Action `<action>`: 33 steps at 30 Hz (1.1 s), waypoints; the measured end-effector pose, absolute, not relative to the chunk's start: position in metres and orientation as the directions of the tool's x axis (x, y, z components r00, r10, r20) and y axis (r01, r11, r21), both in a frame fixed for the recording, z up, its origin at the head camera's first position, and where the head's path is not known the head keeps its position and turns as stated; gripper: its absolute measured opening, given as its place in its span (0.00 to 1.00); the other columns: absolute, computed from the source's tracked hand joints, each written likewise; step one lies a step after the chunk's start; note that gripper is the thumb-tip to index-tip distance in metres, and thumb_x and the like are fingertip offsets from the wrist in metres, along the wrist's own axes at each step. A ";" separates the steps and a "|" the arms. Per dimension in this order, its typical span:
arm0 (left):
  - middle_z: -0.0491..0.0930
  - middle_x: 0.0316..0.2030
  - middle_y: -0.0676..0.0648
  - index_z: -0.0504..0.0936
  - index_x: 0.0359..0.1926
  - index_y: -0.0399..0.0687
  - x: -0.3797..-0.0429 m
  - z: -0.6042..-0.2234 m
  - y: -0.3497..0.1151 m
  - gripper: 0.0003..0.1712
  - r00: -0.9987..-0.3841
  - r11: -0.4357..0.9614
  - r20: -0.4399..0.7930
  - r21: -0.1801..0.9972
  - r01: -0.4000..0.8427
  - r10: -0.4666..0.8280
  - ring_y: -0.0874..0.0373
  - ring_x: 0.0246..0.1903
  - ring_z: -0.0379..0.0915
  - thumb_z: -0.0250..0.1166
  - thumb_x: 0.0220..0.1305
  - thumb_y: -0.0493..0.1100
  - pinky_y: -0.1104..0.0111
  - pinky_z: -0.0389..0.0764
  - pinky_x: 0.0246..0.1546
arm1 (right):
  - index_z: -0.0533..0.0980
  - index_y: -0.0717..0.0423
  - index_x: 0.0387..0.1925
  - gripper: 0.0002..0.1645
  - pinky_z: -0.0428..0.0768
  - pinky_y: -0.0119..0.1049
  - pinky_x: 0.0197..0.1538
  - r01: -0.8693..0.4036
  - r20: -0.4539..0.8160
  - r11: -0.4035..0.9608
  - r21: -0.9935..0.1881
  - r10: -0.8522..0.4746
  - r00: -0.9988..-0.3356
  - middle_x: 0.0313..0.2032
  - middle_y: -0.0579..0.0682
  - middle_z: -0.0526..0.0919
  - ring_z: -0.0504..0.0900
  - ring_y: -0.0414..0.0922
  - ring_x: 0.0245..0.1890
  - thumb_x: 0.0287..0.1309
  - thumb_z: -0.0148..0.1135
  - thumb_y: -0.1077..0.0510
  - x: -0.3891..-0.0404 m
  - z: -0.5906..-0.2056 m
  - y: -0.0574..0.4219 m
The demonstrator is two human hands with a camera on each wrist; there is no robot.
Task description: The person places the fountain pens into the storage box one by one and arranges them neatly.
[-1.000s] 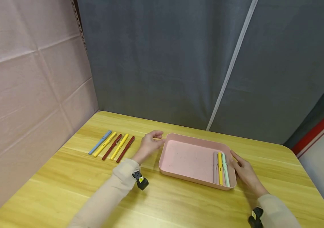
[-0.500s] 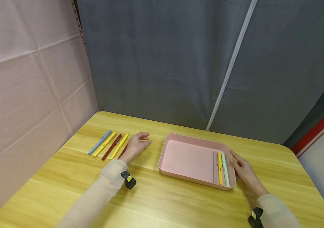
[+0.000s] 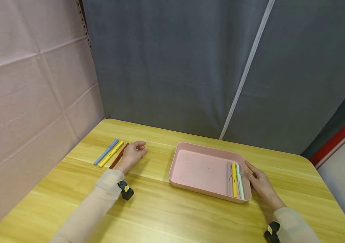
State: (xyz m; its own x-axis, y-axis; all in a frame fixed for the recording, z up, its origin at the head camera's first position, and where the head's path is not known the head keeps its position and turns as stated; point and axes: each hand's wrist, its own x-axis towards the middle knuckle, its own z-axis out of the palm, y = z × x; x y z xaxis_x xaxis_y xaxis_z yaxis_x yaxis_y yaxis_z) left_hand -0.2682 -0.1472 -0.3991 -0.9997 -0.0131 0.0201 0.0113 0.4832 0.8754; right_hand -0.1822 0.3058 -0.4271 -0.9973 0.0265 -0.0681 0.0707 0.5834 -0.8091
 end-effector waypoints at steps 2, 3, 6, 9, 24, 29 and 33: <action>0.76 0.50 0.36 0.74 0.58 0.35 -0.270 -0.400 -0.152 0.23 -0.999 0.508 0.028 0.861 0.010 -0.027 0.47 0.46 0.75 0.62 0.62 0.38 0.72 0.77 0.36 | 0.47 0.56 0.72 0.35 0.70 0.29 0.24 0.073 -0.072 0.580 -0.811 0.025 -0.997 0.24 0.49 0.66 0.67 0.37 0.21 0.72 0.42 0.49 -0.182 -0.427 0.306; 0.77 0.50 0.36 0.74 0.57 0.35 -0.271 -0.401 -0.154 0.23 -0.999 0.518 0.033 0.855 0.011 -0.033 0.47 0.45 0.75 0.62 0.61 0.38 0.72 0.76 0.36 | 0.46 0.56 0.72 0.35 0.70 0.29 0.24 0.074 -0.074 0.578 -0.813 0.024 -0.997 0.23 0.48 0.65 0.67 0.37 0.20 0.72 0.42 0.49 -0.182 -0.427 0.306; 0.77 0.49 0.35 0.74 0.57 0.34 -0.274 -0.404 -0.161 0.23 -0.999 0.529 0.035 0.849 0.010 -0.037 0.47 0.45 0.75 0.62 0.62 0.38 0.73 0.76 0.36 | 0.46 0.56 0.73 0.35 0.70 0.29 0.25 0.080 -0.080 0.577 -0.813 0.025 -0.996 0.24 0.48 0.64 0.66 0.37 0.21 0.72 0.42 0.49 -0.182 -0.427 0.306; 0.75 0.51 0.34 0.72 0.58 0.34 -0.275 -0.406 -0.166 0.24 -0.999 0.520 0.015 0.854 -0.007 -0.037 0.46 0.46 0.75 0.61 0.62 0.38 0.70 0.79 0.38 | 0.46 0.55 0.73 0.35 0.70 0.29 0.25 0.085 -0.084 0.582 -0.808 0.028 -0.996 0.25 0.49 0.65 0.67 0.37 0.22 0.71 0.42 0.48 -0.182 -0.428 0.307; 0.74 0.54 0.33 0.71 0.58 0.32 -0.276 -0.407 -0.179 0.26 -1.000 0.669 0.004 0.744 -0.001 -0.007 0.41 0.53 0.71 0.63 0.59 0.36 0.56 0.76 0.51 | 0.47 0.56 0.72 0.35 0.69 0.28 0.26 0.076 -0.074 0.588 -0.805 0.028 -0.997 0.25 0.49 0.65 0.67 0.37 0.23 0.71 0.42 0.48 -0.180 -0.426 0.307; 0.74 0.55 0.32 0.71 0.58 0.31 -0.276 -0.407 -0.179 0.26 -1.000 0.679 -0.008 0.734 -0.010 -0.005 0.40 0.54 0.70 0.64 0.58 0.33 0.56 0.75 0.52 | 0.47 0.56 0.72 0.35 0.69 0.28 0.26 0.068 -0.065 0.589 -0.805 0.027 -0.998 0.25 0.49 0.65 0.67 0.37 0.23 0.72 0.42 0.49 -0.179 -0.426 0.307; 0.75 0.53 0.32 0.72 0.57 0.31 -0.275 -0.408 -0.177 0.27 -1.000 0.703 -0.004 0.711 -0.006 -0.004 0.41 0.53 0.72 0.65 0.56 0.33 0.56 0.75 0.51 | 0.48 0.57 0.72 0.35 0.70 0.28 0.27 0.064 -0.058 0.600 -0.798 0.030 -0.998 0.27 0.50 0.67 0.67 0.36 0.25 0.71 0.42 0.49 -0.178 -0.426 0.307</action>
State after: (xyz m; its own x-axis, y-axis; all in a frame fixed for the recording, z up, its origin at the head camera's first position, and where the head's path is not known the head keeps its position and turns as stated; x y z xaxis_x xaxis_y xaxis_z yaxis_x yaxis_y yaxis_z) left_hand -0.2750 -0.1775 -0.4075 -1.0000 -0.0040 -0.0044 -0.0059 0.7032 0.7110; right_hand -0.1781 0.3071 -0.4260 -0.9979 0.0302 -0.0576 0.0642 0.5996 -0.7977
